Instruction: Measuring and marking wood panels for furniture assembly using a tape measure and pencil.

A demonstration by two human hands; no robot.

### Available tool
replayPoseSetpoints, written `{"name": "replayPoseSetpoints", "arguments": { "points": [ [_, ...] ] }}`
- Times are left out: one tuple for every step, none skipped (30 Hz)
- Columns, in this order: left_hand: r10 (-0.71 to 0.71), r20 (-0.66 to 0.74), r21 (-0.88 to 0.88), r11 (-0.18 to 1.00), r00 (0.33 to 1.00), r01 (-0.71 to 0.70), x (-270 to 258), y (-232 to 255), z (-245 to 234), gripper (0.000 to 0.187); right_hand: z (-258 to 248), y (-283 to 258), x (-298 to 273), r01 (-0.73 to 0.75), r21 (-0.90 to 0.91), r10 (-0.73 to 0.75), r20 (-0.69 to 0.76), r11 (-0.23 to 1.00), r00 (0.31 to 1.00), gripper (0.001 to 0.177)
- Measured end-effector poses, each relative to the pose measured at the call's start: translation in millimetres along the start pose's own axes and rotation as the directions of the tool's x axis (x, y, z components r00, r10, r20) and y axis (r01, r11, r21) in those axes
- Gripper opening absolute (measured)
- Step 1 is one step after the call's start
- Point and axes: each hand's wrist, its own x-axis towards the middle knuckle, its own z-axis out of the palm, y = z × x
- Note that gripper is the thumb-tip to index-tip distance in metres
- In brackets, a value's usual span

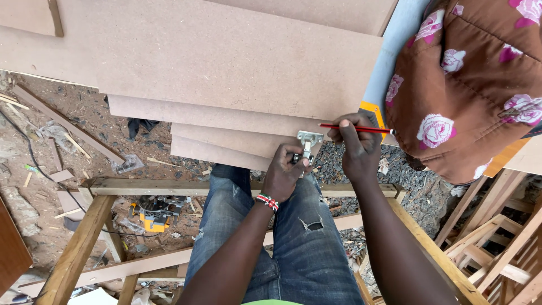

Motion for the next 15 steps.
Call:
{"name": "replayPoseSetpoints", "arguments": {
  "points": [
    [-0.001, -0.001, 0.000, 1.000, 1.000, 0.001, -6.0, -6.9, -2.9, 0.042, -0.6, 1.7, -8.2, -0.001, 0.000, 0.001, 0.000, 1.000, 1.000, 0.024],
    [-0.020, -0.004, 0.016, 1.000, 1.000, 0.020, -9.1, -13.2, -5.5, 0.042, -1.3, 3.5, -13.9, -0.038, -0.004, 0.038, -0.014, 0.999, 0.999, 0.024],
    [-0.039, -0.008, 0.033, 0.999, 0.999, 0.040, -12.0, -19.6, -8.2, 0.042, -2.1, 5.5, -19.5, -0.076, -0.007, 0.076, -0.029, 0.997, 0.997, 0.023],
    [-0.040, -0.007, 0.032, 0.999, 0.999, 0.041, -12.5, -21.5, -8.6, 0.042, -1.5, 9.4, -22.3, -0.077, -0.008, 0.077, -0.030, 0.997, 0.997, 0.023],
    [-0.047, -0.008, 0.074, 0.996, 0.999, 0.047, -13.2, -23.7, -9.1, 0.041, -1.0, 13.6, -25.3, -0.113, 0.008, 0.113, -0.036, 0.994, 0.993, 0.022],
    [-0.057, -0.012, 0.114, 0.992, 0.998, 0.058, -16.5, -26.6, -9.5, 0.039, -0.7, 17.5, -30.5, -0.152, 0.025, 0.153, -0.041, 0.988, 0.987, 0.020],
    [-0.061, -0.012, 0.113, 0.992, 0.998, 0.062, -16.9, -27.8, -8.9, 0.039, -1.1, 18.6, -32.4, -0.157, 0.023, 0.158, -0.041, 0.987, 0.987, 0.020],
    [-0.060, -0.020, 0.114, 0.992, 0.998, 0.062, -15.2, -28.1, -9.0, 0.039, -0.5, 20.1, -32.1, -0.140, 0.007, 0.140, -0.017, 0.990, 0.990, 0.021],
    [-0.058, -0.029, 0.116, 0.991, 0.998, 0.061, -13.5, -28.1, -9.0, 0.038, 0.1, 21.2, -31.7, -0.122, -0.008, 0.122, 0.007, 0.992, 0.992, 0.022],
    [-0.057, -0.029, 0.116, 0.991, 0.998, 0.060, -12.1, -25.2, -9.1, 0.038, 2.6, 22.4, -31.0, -0.121, -0.008, 0.121, 0.007, 0.993, 0.993, 0.022],
    [-0.055, -0.034, 0.136, 0.989, 0.998, 0.059, -10.8, -22.1, -9.1, 0.038, 5.0, 23.4, -30.4, -0.123, -0.002, 0.123, 0.016, 0.992, 0.992, 0.021],
    [-0.055, -0.040, 0.155, 0.986, 0.998, 0.061, -11.0, -19.7, -8.6, 0.039, 6.8, 24.1, -31.1, -0.126, 0.003, 0.126, 0.024, 0.992, 0.992, 0.021],
    [-0.056, -0.040, 0.155, 0.986, 0.998, 0.062, -11.1, -19.6, -10.6, 0.039, 9.5, 24.1, -31.5, -0.127, 0.002, 0.127, 0.025, 0.992, 0.992, 0.021],
    [-0.057, -0.045, 0.146, 0.987, 0.997, 0.063, -10.3, -19.3, -12.5, 0.039, 12.1, 24.1, -31.2, -0.116, 0.023, 0.115, 0.026, 0.993, 0.993, 0.021],
    [-0.059, -0.050, 0.138, 0.988, 0.997, 0.065, -9.5, -18.9, -14.6, 0.039, 14.9, 24.1, -30.7, -0.105, 0.044, 0.104, 0.028, 0.994, 0.994, 0.021]
  ]
}}
